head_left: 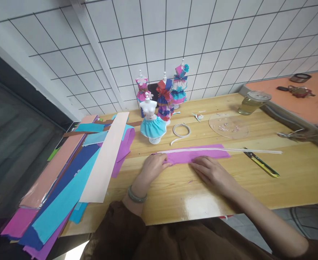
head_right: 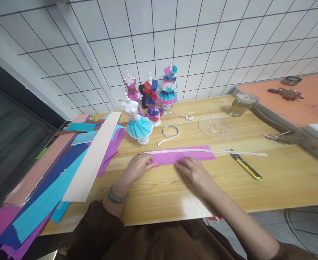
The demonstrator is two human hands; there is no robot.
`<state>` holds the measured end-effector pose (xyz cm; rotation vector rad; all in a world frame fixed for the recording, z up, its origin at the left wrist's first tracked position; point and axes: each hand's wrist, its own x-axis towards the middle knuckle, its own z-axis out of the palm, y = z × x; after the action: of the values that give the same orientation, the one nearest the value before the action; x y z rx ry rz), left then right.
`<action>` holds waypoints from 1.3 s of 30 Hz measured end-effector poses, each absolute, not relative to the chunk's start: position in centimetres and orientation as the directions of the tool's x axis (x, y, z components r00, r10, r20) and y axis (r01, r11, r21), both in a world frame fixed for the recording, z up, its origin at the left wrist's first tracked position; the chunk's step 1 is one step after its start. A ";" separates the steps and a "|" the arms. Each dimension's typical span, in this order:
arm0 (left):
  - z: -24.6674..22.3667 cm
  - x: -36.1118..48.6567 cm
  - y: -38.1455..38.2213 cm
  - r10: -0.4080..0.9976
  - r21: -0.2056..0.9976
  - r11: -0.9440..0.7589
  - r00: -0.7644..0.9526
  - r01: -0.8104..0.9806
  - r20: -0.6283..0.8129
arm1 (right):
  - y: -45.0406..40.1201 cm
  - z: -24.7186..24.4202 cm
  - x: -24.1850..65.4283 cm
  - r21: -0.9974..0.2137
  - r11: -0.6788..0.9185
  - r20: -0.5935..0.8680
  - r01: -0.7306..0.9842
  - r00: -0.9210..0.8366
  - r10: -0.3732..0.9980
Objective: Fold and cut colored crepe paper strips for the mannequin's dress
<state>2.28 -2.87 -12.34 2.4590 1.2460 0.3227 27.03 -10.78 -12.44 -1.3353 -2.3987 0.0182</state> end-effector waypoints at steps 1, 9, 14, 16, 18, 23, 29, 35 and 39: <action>-12.4 2.3 -2.8 0.814 0.411 -0.543 0.580 0.732 0.043 | -10.9 -12.3 26.5 -0.204 0.559 0.335 0.803 -0.479 0.811; -12.3 2.3 -2.8 0.825 0.394 -0.528 0.564 0.752 0.030 | -13.5 -14.0 21.1 -0.180 0.651 0.278 0.738 -0.597 0.753; -12.2 2.2 -2.7 0.826 0.430 -0.520 0.563 0.738 0.033 | -15.0 -15.6 22.8 -0.139 0.640 0.251 0.755 -0.598 0.761; -12.1 2.1 -2.7 0.829 0.447 -0.510 0.558 0.734 0.029 | -15.2 -16.0 24.7 -0.109 0.553 0.257 0.826 -0.514 0.818; -12.0 2.1 -2.7 0.830 0.452 -0.505 0.557 0.735 0.022 | -15.2 -16.3 26.8 -0.060 0.395 0.278 0.917 -0.364 0.889; -11.7 2.1 -2.9 0.822 0.427 -0.524 0.569 0.737 0.025 | -14.4 -15.9 29.9 -0.022 0.126 0.334 0.992 -0.112 0.936; -11.7 2.0 -2.8 0.825 0.446 -0.506 0.565 0.738 0.001 | -11.8 -14.4 26.8 -0.092 0.268 0.327 0.959 -0.225 0.918; -12.0 1.9 -2.7 0.823 0.466 -0.509 0.568 0.724 0.016 | -11.0 -14.7 25.0 -0.123 0.428 0.305 0.895 -0.376 0.875; -12.0 1.7 -2.4 0.841 0.493 -0.502 0.535 0.711 0.086 | -11.6 -14.8 25.9 -0.105 0.461 0.304 0.881 -0.413 0.859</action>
<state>1.67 -2.45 -12.03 2.3762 1.2698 0.4450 25.91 -11.65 -14.79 -1.4804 -2.4006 -0.1012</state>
